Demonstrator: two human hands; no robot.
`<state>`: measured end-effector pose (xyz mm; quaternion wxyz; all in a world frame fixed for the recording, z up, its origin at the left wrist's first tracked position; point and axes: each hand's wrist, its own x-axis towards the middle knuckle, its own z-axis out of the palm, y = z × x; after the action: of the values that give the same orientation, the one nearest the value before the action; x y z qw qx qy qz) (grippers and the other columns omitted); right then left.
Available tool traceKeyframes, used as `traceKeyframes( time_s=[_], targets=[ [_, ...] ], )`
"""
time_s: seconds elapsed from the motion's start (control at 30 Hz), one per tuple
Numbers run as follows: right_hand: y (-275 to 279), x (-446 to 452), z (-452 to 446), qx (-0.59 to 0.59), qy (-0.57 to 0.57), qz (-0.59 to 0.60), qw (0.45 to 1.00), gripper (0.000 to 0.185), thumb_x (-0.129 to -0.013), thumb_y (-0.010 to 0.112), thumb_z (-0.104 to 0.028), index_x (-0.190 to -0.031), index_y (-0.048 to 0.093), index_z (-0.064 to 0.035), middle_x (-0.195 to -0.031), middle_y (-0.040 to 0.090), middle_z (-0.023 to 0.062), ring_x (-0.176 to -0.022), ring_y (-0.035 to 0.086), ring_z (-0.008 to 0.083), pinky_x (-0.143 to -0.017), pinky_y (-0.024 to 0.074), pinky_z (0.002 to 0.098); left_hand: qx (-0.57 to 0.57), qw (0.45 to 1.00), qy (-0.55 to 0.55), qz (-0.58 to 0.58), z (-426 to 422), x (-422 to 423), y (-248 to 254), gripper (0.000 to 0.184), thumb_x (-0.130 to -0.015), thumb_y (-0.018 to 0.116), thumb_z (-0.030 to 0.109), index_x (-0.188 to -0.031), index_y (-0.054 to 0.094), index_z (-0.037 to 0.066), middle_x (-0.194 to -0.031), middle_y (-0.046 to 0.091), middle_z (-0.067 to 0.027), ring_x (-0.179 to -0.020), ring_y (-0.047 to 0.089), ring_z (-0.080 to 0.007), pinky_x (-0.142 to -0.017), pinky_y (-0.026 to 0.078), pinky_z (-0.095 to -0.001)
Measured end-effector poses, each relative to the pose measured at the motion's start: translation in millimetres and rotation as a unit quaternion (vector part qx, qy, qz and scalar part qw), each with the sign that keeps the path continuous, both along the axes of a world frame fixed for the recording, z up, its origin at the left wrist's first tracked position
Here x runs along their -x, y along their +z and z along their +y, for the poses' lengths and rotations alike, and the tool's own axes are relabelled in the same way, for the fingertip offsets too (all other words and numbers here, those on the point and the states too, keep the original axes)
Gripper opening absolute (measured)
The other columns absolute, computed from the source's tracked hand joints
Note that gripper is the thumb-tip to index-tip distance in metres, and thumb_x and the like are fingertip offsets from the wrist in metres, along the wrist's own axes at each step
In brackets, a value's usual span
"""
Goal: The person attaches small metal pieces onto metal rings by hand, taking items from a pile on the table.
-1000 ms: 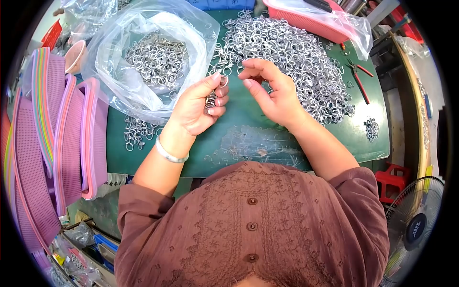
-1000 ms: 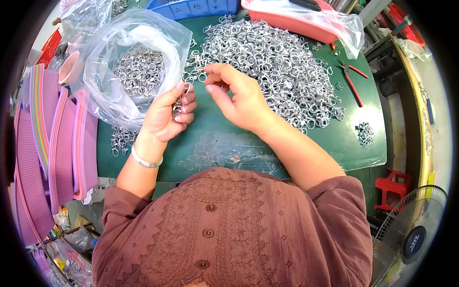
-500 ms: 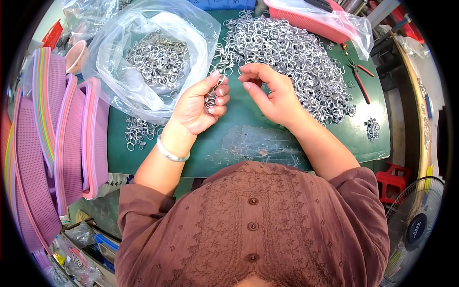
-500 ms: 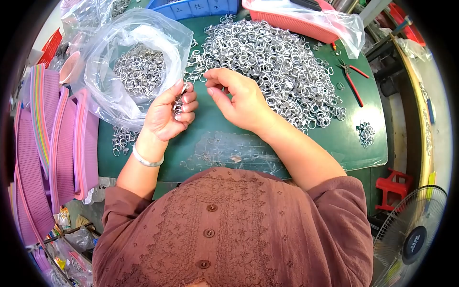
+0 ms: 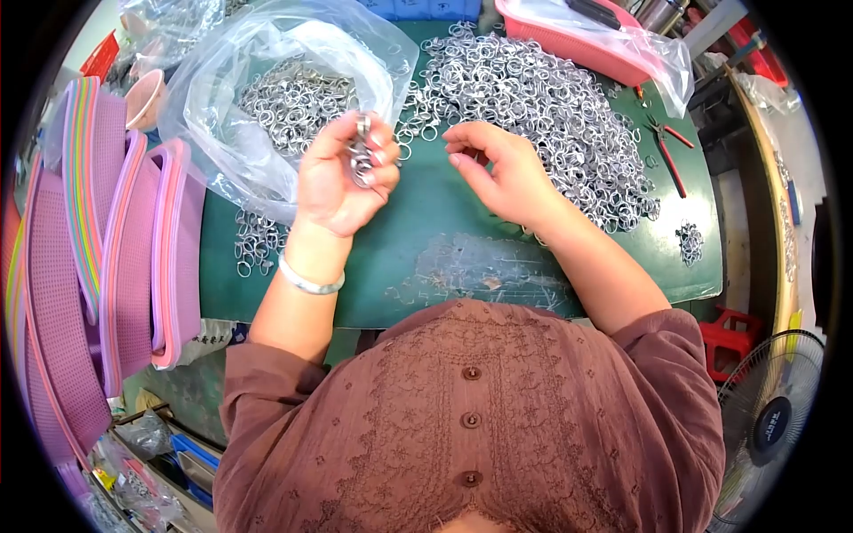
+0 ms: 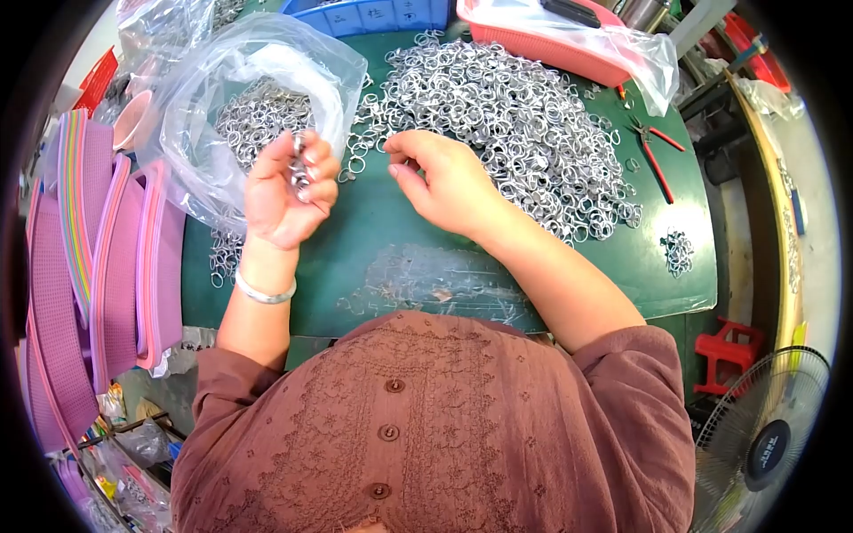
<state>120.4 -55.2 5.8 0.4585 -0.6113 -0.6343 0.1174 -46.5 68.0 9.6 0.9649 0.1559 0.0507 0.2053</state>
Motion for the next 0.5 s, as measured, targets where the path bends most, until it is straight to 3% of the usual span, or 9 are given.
traceKeyframes(
  time_s=[0.1,0.23,0.5],
  targets=[
    [3.0,-1.8,10.7,0.085,0.008,-0.076,0.993,0.018,-0.075,0.057,-0.009,-0.092,0.059,-0.0027,-0.085,0.06,0.0139,-0.078,0.06,0.0288,-0.069,0.0475,0.0361,-0.013,0.996,0.083,-0.027,13.1,6.5,1.2,0.017,-0.079,0.051,0.014,-0.091,0.056,0.003,-0.083,0.055,-0.01,-0.074,0.053,-0.022,-0.053,0.044,-0.0263],
    [-5.6,1.7,36.0,0.098,0.026,-0.139,0.985,0.017,-0.074,0.056,-0.012,-0.088,0.062,-0.0052,-0.085,0.06,0.0136,-0.083,0.058,0.0311,-0.073,0.046,0.04,-0.034,0.988,0.148,0.037,12.2,8.5,4.5,0.024,-0.079,0.051,0.015,-0.099,0.058,0.004,-0.091,0.059,-0.0101,-0.083,0.056,-0.0257,-0.061,0.047,-0.0301],
    [-21.1,13.6,68.4,0.114,0.009,-0.225,0.968,0.011,-0.073,0.059,-0.012,-0.083,0.061,-0.0077,-0.078,0.057,0.0097,-0.075,0.057,0.03,-0.067,0.0469,0.0385,-0.04,0.991,0.127,0.034,11.1,4.8,-0.2,0.016,-0.084,0.053,0.018,-0.09,0.058,0.004,-0.076,0.053,-0.004,-0.073,0.053,-0.0194,-0.055,0.043,-0.0264]
  ],
)
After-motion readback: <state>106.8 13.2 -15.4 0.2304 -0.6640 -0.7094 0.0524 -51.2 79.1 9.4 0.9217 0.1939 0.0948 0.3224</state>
